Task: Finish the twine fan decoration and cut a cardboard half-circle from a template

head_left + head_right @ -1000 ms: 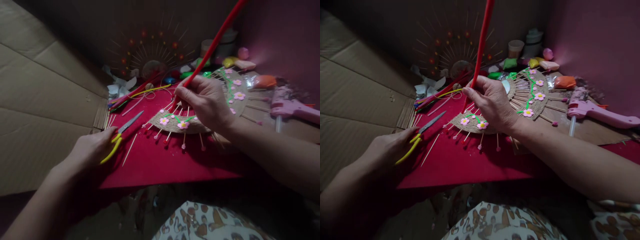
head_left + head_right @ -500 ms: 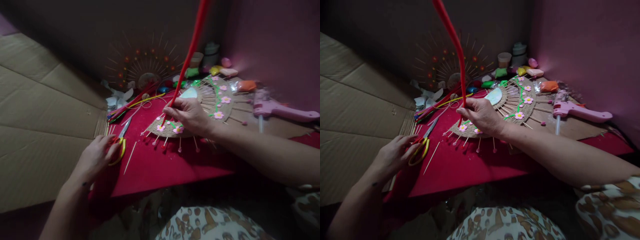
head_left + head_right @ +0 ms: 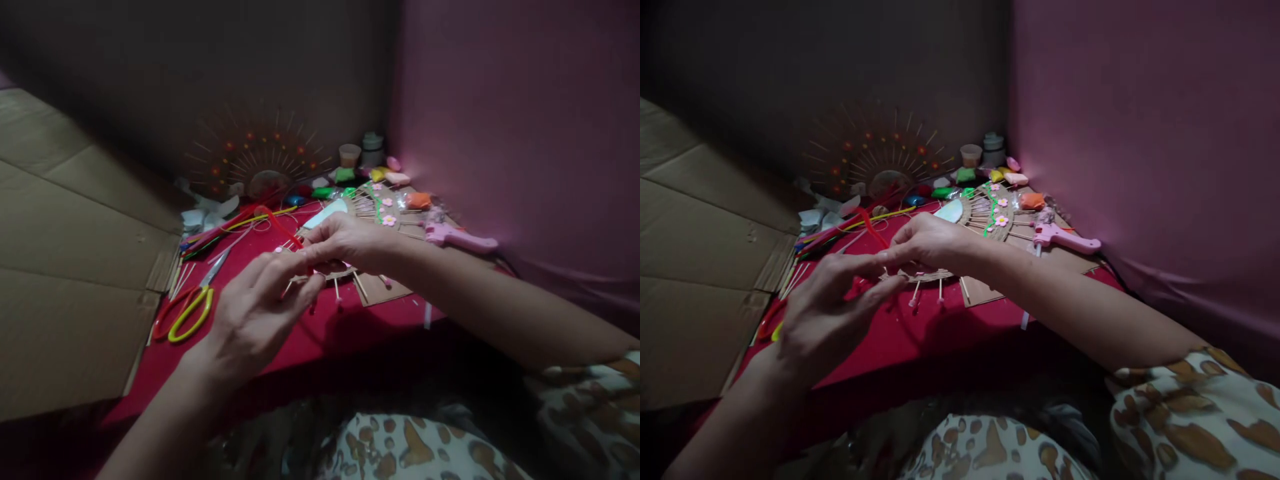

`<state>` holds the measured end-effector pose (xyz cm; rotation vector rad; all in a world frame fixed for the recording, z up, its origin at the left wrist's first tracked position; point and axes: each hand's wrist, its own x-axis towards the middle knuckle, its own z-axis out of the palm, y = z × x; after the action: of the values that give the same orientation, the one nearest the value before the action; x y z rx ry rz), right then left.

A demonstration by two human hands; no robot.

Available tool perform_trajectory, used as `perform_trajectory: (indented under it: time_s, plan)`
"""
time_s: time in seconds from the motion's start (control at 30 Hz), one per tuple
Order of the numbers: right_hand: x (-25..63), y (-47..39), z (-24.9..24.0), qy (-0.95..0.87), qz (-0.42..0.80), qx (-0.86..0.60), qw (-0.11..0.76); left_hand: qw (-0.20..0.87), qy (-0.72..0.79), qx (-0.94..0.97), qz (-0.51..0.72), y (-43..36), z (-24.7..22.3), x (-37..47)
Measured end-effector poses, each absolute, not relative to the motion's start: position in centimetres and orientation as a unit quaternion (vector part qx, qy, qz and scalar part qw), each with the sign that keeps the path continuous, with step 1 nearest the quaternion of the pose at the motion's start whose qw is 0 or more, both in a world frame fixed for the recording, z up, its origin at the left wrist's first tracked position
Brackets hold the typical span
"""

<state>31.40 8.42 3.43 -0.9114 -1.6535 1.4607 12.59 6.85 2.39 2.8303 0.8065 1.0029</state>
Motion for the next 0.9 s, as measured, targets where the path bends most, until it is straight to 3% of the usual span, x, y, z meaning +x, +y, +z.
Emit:
perform_trajectory:
  time_s: [0.1,0.23,0.33,0.53,0.77,0.9]
  plan:
    - [32.8,7.5,2.4,-0.612,0.628,-0.328,0.352,-0.052,0.162,0.941,0.293,6.7,2.6,13.4]
    - [33.3,5.7,1.9,-0.603,0.632,-0.323,0.365,-0.211,0.029,0.957,0.195,4.9,4.3,14.3]
    - [34.0,3.9,1.8,-0.618,0.621,-0.301,0.375,-0.257,-0.004,0.958,0.124,2.6,5.3,14.8]
    - [37.2,0.8,-0.4,-0.625,0.391,-0.508,0.445,-0.142,0.149,0.972,0.112,1.0,3.6,14.6]
    - [37.3,0.1,-3.8,-0.670,0.286,-0.606,0.320,0.078,0.347,0.932,0.077,4.6,-0.8,15.7]
    - [37.2,0.6,-3.9,-0.723,0.148,-0.615,0.278,0.022,0.367,0.929,0.044,5.7,-0.8,17.3]
